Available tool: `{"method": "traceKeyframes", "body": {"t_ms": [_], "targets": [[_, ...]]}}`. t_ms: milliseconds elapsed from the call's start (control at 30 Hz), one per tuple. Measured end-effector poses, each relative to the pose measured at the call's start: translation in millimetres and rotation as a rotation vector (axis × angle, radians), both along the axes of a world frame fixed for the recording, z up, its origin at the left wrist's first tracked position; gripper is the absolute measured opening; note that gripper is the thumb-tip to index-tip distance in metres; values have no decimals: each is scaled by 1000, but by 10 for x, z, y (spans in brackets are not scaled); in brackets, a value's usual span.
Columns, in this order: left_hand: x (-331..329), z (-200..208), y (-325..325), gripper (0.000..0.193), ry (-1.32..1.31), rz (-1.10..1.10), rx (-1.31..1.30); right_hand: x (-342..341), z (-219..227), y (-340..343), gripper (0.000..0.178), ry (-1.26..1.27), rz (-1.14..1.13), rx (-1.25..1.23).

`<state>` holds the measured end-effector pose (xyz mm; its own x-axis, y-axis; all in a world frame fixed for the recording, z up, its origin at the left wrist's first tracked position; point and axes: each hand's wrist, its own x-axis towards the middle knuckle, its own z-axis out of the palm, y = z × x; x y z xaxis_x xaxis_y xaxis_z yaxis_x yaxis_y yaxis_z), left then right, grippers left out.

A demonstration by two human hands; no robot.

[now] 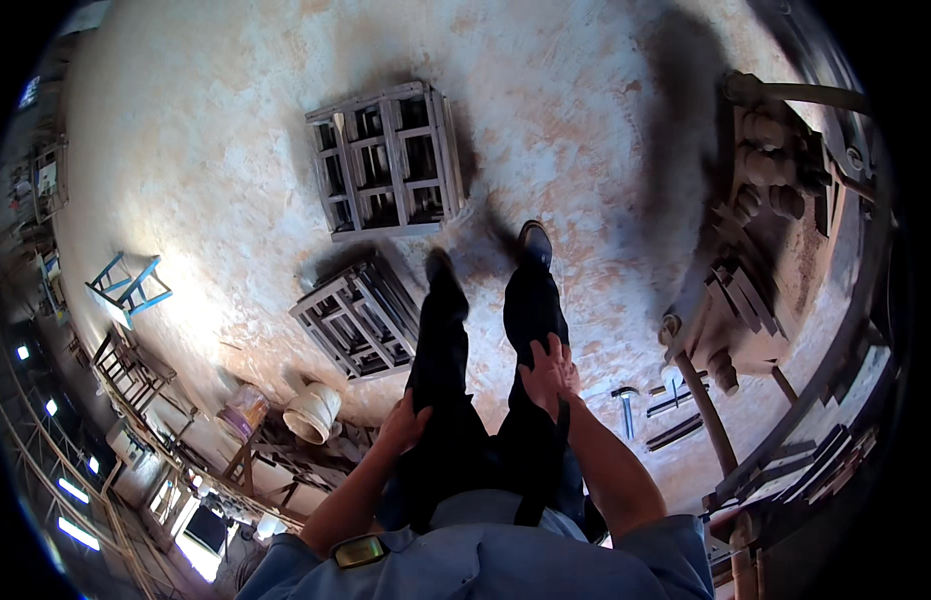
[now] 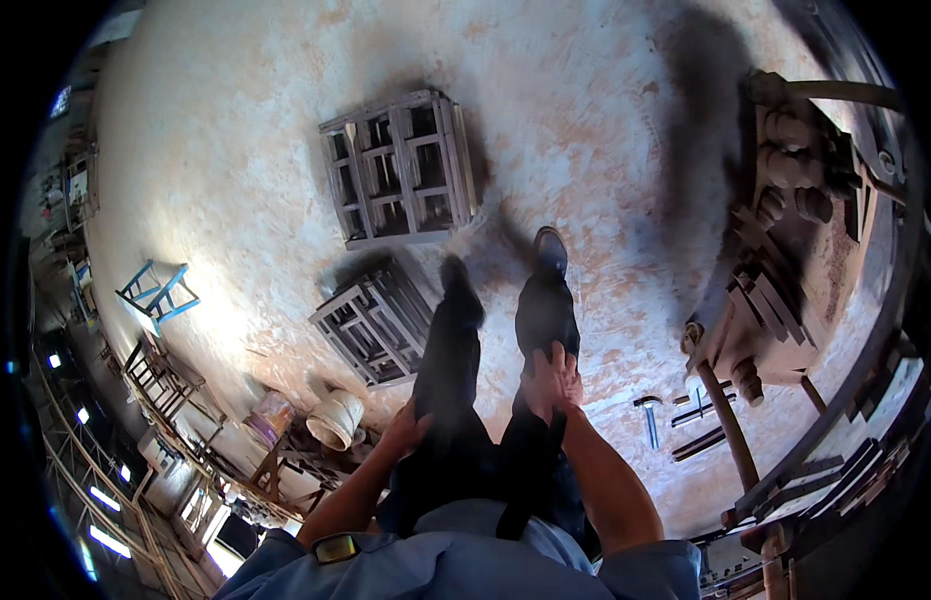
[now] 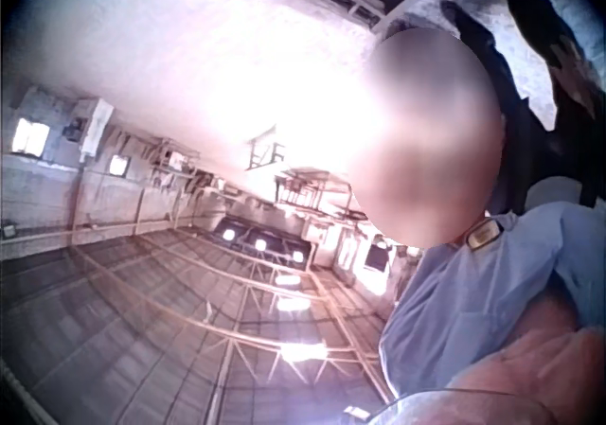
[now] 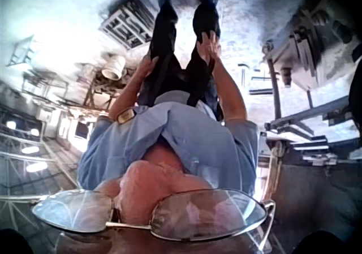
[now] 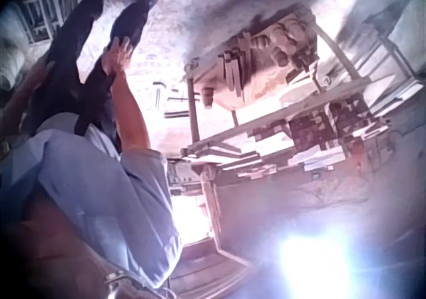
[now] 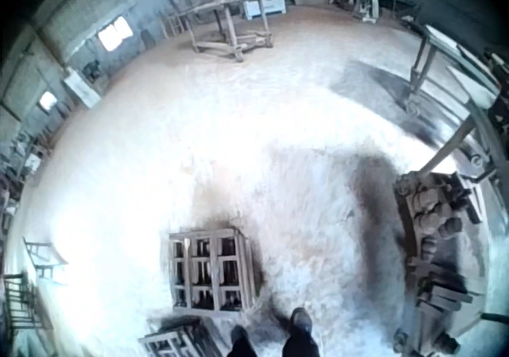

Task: The person assembles a wooden frame by hammering nails into wooden pieces. They measure the frame with a tape measure, place it on a stack, and then apply glue to additional wooden pieces before hammering them together.

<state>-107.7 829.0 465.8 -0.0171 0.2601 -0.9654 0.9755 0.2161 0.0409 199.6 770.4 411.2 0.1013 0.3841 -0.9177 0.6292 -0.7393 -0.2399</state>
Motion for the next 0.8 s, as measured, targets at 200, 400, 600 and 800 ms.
{"method": "traceKeyframes", "body": {"t_ms": [200,400,600,800], "targets": [[-231,92,-285,70,-110,-209,-231,-124,475,-416,61,47,-121,-107],[-982,18,-458,56,-316,-264,-56,-575,728,-1372,54,-6,-112,-68],[-1648,245,-359,80,-146,-78,56,-877,1166,-1898,42,-82,-69,-22],[-1677,521,195,66,-210,120,361,-884,1558,-2349,31,-27,-172,112]]}}
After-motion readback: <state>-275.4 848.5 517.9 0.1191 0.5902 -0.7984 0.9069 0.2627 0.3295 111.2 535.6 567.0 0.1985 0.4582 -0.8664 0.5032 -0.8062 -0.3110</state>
